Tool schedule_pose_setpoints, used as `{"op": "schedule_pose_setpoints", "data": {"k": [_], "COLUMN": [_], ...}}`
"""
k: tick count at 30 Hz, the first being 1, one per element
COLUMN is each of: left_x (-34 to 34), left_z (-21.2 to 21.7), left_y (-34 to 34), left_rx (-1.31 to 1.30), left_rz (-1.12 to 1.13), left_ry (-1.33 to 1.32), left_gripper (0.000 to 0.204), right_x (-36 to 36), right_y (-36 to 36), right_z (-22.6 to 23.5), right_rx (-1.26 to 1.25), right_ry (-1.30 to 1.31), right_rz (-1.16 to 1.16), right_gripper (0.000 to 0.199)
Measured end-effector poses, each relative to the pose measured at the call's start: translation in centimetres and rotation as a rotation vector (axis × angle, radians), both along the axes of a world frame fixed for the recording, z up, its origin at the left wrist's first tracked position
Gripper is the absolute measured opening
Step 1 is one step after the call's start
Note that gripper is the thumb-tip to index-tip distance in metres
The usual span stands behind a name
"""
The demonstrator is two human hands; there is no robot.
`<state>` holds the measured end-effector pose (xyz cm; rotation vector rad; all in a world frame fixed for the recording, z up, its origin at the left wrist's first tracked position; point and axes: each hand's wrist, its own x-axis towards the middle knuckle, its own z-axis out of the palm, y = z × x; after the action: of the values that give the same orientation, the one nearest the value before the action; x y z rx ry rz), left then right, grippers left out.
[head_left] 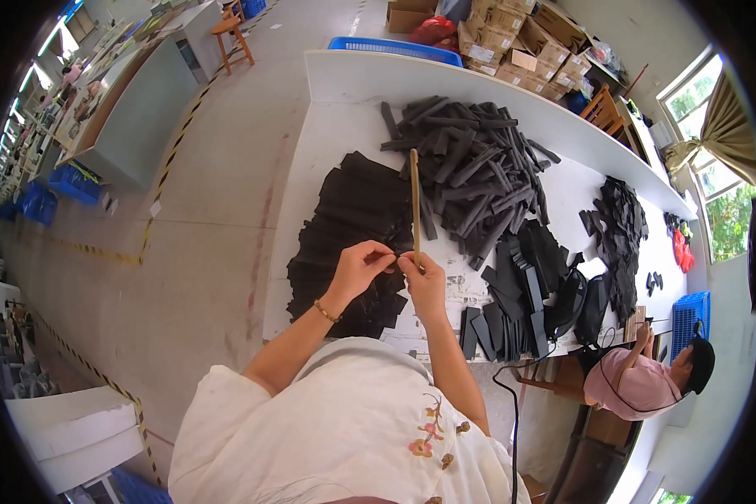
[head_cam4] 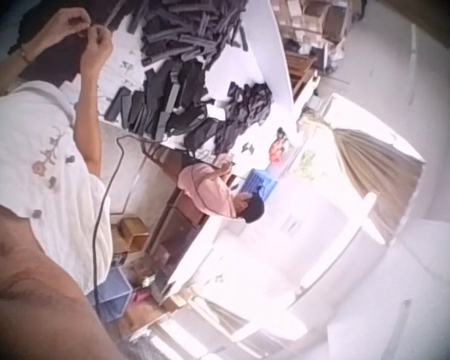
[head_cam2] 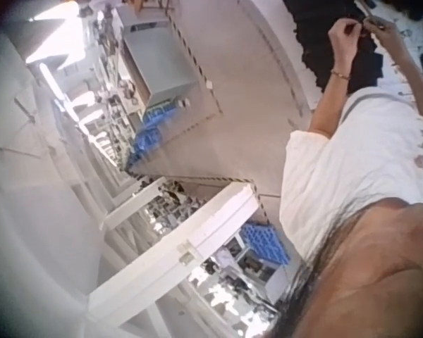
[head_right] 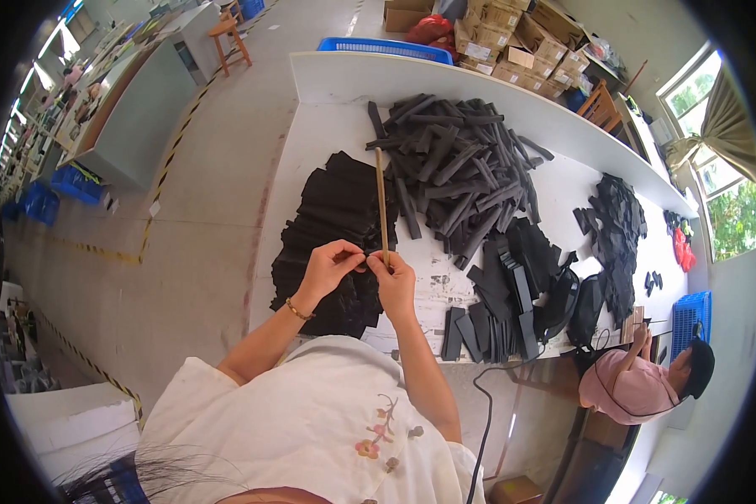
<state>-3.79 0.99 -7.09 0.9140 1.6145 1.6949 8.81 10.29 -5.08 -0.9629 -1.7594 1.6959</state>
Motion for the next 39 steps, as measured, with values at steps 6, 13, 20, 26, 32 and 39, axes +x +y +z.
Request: {"op": "schedule_pose_setpoints", "data": {"k": [6,13,20,26,32,39], "left_x": [0.4,1.7,2.4,0.6,1.0,2.3], "left_z": [0.4,0.9,1.0,1.3,1.2,0.5], "left_y": [0.0,0.0,-0.5,-0.8,-1.0,-1.1], "left_rx": [-0.033,-0.034,0.036,0.096,-0.079,-0.088], "left_rz": [0.076,0.092,-0.174,-0.575,-0.097,0.006], "left_ry": [0.501,0.318,-1.040,-1.060,-0.715,-0.476], "left_gripper": [0.021,0.017,0.007,0.009,0.014,0.015], "right_x": [0.0,-0.3,-0.4,0.2,1.0,0.4], "right_y": [-1.0,-0.4,-0.2,-0.4,-0.5,-1.1], "right_z": [-0.1,-3.4,-0.9,-0.1,0.1,-0.4], "right_rx": [-0.843,0.065,-0.134,-0.528,-0.705,-0.646], "right_ry": [0.311,0.048,0.111,0.204,0.180,0.147], "right_rz": [0.117,-0.041,-0.097,-0.025,0.054,0.048], "right_gripper": [0.012,0.024,0.027,0.025,0.026,0.026]}}
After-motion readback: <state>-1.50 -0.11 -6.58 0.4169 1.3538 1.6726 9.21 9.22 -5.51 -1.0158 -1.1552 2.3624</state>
